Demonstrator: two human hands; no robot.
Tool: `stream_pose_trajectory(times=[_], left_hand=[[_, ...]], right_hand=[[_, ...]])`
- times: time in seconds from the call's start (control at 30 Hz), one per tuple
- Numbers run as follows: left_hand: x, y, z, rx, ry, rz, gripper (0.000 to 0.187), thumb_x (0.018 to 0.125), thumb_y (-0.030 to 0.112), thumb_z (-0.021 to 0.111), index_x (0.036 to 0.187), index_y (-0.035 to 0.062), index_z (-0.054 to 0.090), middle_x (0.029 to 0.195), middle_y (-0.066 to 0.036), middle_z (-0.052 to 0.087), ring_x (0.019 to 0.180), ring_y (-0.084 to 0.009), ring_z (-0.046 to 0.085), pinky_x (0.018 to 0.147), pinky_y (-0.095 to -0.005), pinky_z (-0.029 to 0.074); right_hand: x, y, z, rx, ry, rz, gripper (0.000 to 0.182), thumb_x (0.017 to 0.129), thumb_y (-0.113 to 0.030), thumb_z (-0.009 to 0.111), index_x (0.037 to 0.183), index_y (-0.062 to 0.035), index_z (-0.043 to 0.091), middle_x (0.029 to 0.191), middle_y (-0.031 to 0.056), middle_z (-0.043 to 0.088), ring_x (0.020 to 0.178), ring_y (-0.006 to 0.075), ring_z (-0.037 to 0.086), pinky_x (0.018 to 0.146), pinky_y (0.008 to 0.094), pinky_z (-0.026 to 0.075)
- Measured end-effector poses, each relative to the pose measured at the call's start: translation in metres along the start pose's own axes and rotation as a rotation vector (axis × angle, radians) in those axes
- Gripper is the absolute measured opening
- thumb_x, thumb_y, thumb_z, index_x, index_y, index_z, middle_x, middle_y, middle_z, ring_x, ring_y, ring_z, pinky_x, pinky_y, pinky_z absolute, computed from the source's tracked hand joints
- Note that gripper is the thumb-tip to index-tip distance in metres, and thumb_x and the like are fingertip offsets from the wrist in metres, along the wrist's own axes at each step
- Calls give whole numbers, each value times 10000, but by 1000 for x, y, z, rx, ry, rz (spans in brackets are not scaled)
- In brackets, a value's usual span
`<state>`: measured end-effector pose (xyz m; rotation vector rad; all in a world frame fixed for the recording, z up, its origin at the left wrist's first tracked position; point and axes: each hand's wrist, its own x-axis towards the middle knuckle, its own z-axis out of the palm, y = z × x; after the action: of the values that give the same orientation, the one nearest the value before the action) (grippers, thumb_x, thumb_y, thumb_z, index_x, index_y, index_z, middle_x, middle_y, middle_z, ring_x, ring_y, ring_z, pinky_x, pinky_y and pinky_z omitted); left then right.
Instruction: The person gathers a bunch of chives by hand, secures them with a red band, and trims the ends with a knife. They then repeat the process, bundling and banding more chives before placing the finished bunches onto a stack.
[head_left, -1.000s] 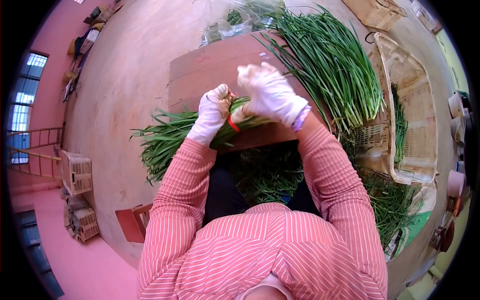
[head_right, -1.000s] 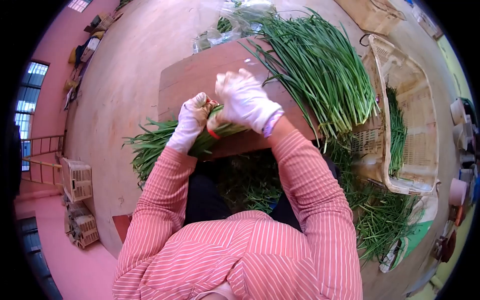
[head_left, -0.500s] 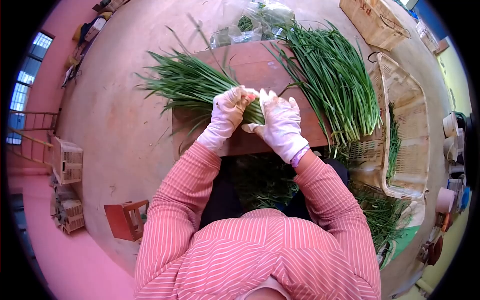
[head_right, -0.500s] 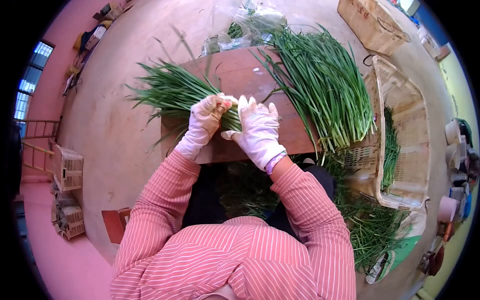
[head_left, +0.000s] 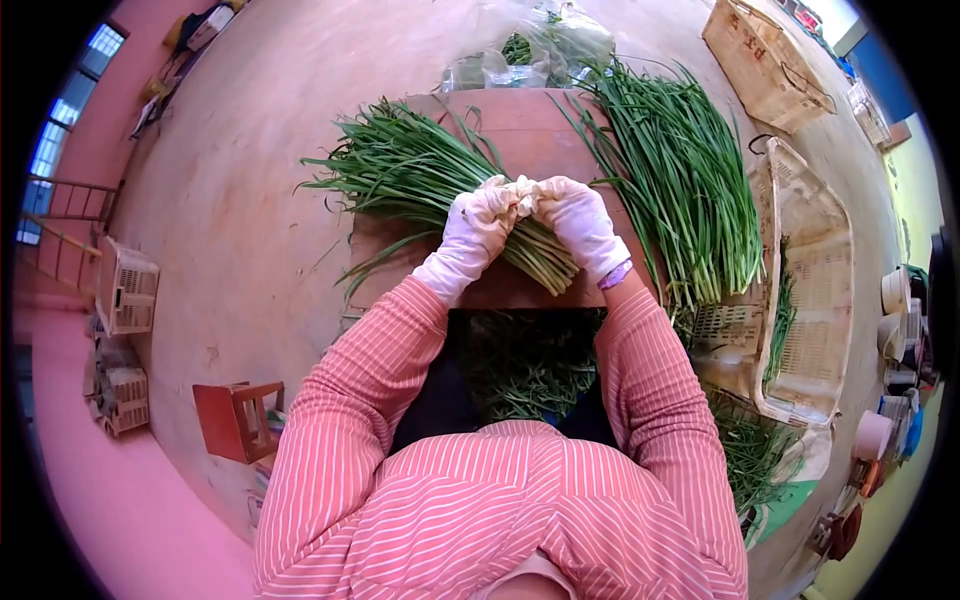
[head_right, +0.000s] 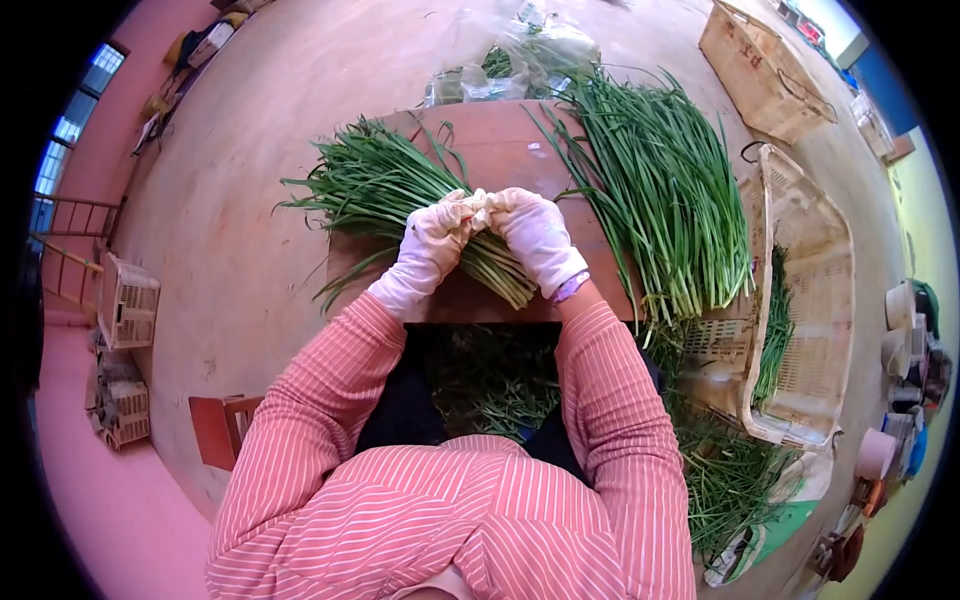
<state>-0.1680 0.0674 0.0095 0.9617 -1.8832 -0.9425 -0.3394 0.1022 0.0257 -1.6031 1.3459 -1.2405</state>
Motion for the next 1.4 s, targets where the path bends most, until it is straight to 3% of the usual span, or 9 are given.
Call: stream_pose_trajectory(times=[0.07,0.13,0.23,0.33,0.4,0.47,0.6,0.73,1.4], left_hand=[[3,8,-3,195,63,246,160,875,20,625,1015,27,703,920,-96,722,857,-211,676,959,-335,471],[1,8,-2,147,87,156,138,823,29,660,932,67,735,923,-122,719,932,-280,680,1043,-399,421],[-1,6,-2,281,131,186,106,784,69,703,884,67,740,927,-138,716,1048,-295,659,1074,-419,385],[-2,-3,2,307,155,206,89,781,73,709,865,69,736,938,-152,715,1073,-302,647,1084,-424,370],[-3,-14,7,290,147,184,83,773,57,712,851,74,736,955,-160,713,1084,-299,644,1091,-424,361],[-6,-24,12,262,206,183,103,757,26,722,842,83,737,957,-152,716,1091,-290,644,1100,-413,348],[-9,-28,11,245,185,210,118,744,4,732,820,94,732,945,-113,722,1118,-259,635,1114,-407,322],[-10,-23,12,195,218,229,139,700,-16,738,799,79,718,946,-150,717,1109,-272,642,1099,-404,356],[-12,-10,8,62,228,37,98,787,-9,707,860,51,731,1009,-122,715,1135,-247,613,1092,-369,337]], right_hand=[[7,4,1,103,-44,231,60,884,-54,624,931,-40,658,799,-5,645,720,77,593,656,245,493],[15,22,3,179,-34,249,47,894,-59,614,910,-53,658,750,-31,613,675,58,558,605,227,467],[22,6,0,295,-62,484,85,853,-63,623,921,-44,669,804,44,652,711,150,592,674,274,479],[28,-3,-3,128,-131,511,88,851,-64,617,903,-53,687,754,34,638,648,143,565,624,286,471],[28,24,0,-118,-105,219,114,852,-76,621,924,-56,708,721,25,632,619,126,555,583,278,464],[29,1,-9,204,-118,674,143,871,-96,620,971,-57,715,728,28,643,648,116,577,605,262,476],[24,37,2,628,-180,501,123,891,-108,614,941,-47,709,786,28,673,679,110,590,637,256,486],[25,26,-1,270,-156,417,110,880,-86,618,930,-40,705,815,35,687,687,113,597,651,249,488],[20,21,-3,299,-50,585,89,879,-52,613,930,-32,683,785,27,659,655,89,586,560,240,465]])
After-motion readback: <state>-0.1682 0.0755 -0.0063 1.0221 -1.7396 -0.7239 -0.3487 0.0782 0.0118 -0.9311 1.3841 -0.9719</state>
